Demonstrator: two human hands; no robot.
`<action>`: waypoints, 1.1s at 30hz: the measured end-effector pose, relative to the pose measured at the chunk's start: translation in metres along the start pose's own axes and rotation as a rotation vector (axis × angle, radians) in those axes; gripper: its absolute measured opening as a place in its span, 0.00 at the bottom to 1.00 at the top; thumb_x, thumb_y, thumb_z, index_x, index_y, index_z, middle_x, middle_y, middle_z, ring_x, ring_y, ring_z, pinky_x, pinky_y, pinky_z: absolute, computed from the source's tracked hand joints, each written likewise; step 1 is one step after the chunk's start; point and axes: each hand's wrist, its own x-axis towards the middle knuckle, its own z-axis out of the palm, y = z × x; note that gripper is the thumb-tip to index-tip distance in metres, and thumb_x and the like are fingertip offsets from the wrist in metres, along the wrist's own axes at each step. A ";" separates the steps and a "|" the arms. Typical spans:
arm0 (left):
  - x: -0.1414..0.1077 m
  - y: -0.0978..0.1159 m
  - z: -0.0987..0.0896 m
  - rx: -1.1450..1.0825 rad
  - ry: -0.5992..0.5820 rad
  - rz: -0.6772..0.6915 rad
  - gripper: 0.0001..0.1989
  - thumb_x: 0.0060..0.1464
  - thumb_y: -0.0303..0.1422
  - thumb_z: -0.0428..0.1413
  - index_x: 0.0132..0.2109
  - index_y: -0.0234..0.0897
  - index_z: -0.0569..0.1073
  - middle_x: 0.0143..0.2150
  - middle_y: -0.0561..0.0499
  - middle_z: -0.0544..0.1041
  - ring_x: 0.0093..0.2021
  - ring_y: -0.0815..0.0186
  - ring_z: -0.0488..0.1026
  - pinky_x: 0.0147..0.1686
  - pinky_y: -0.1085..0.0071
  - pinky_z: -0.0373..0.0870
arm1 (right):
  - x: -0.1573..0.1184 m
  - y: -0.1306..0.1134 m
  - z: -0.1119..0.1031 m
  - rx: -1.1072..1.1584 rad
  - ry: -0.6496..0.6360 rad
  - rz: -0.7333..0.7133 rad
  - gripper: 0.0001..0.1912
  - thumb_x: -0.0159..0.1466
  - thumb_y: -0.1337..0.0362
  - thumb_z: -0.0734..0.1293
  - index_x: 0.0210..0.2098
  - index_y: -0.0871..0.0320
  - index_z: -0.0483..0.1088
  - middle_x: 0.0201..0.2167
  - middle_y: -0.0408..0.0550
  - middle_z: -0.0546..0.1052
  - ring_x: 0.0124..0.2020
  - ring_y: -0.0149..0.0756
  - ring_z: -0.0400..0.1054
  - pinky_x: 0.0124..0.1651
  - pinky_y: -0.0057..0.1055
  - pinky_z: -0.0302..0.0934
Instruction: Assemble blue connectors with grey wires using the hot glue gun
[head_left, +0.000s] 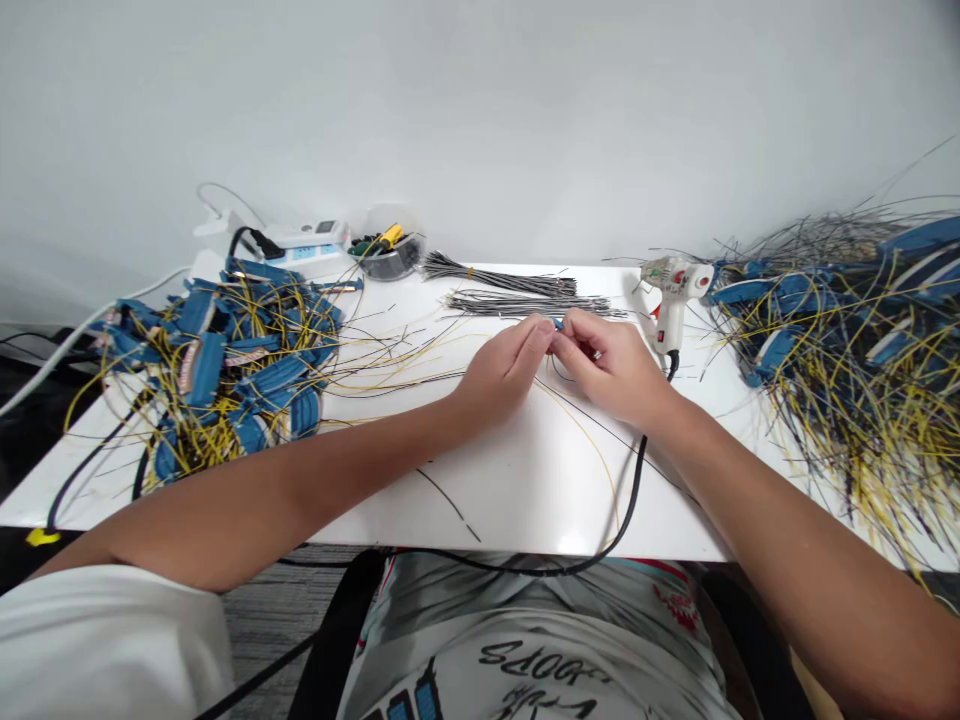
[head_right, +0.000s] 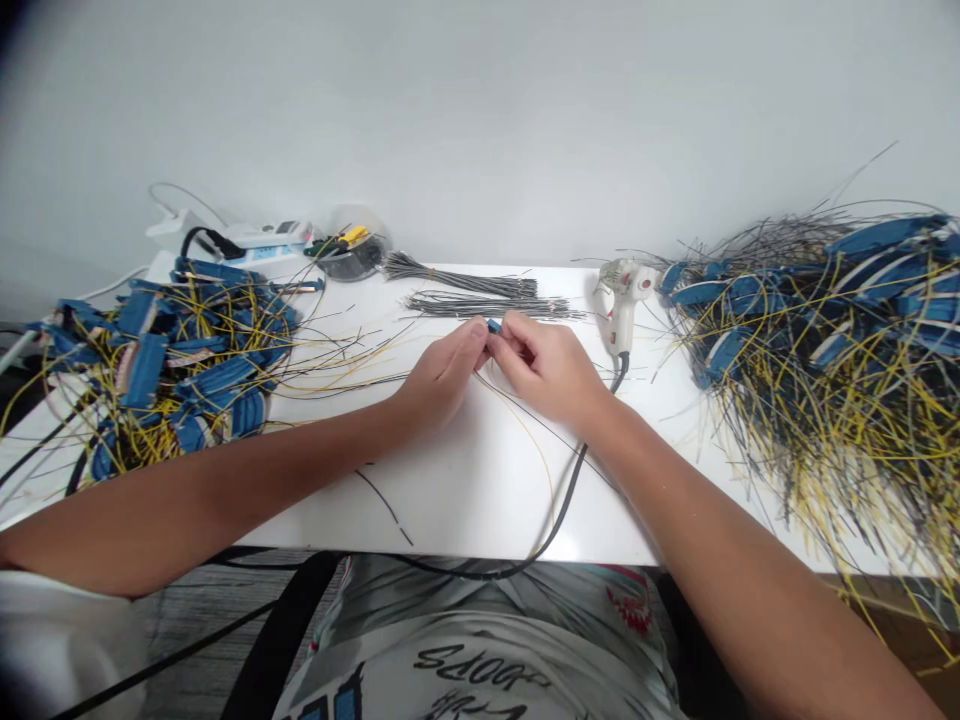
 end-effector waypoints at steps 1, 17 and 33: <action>0.000 0.000 0.000 0.002 0.000 -0.001 0.25 0.75 0.54 0.40 0.36 0.41 0.59 0.33 0.51 0.61 0.34 0.63 0.61 0.36 0.65 0.62 | 0.000 0.000 0.000 0.000 -0.002 -0.002 0.19 0.74 0.57 0.64 0.29 0.53 0.55 0.24 0.40 0.60 0.27 0.33 0.53 0.31 0.33 0.48; -0.001 0.002 0.001 0.012 0.003 -0.023 0.25 0.75 0.53 0.41 0.35 0.40 0.59 0.32 0.53 0.61 0.34 0.65 0.60 0.36 0.66 0.60 | 0.000 0.003 0.000 -0.005 -0.012 0.012 0.19 0.74 0.57 0.64 0.29 0.53 0.55 0.24 0.40 0.61 0.27 0.33 0.54 0.31 0.33 0.48; -0.001 0.006 0.000 0.030 -0.007 -0.061 0.26 0.76 0.53 0.40 0.35 0.40 0.62 0.32 0.52 0.66 0.34 0.65 0.64 0.37 0.65 0.61 | 0.000 0.003 0.000 -0.001 -0.014 0.008 0.20 0.74 0.56 0.64 0.28 0.53 0.55 0.23 0.40 0.61 0.26 0.33 0.53 0.31 0.33 0.49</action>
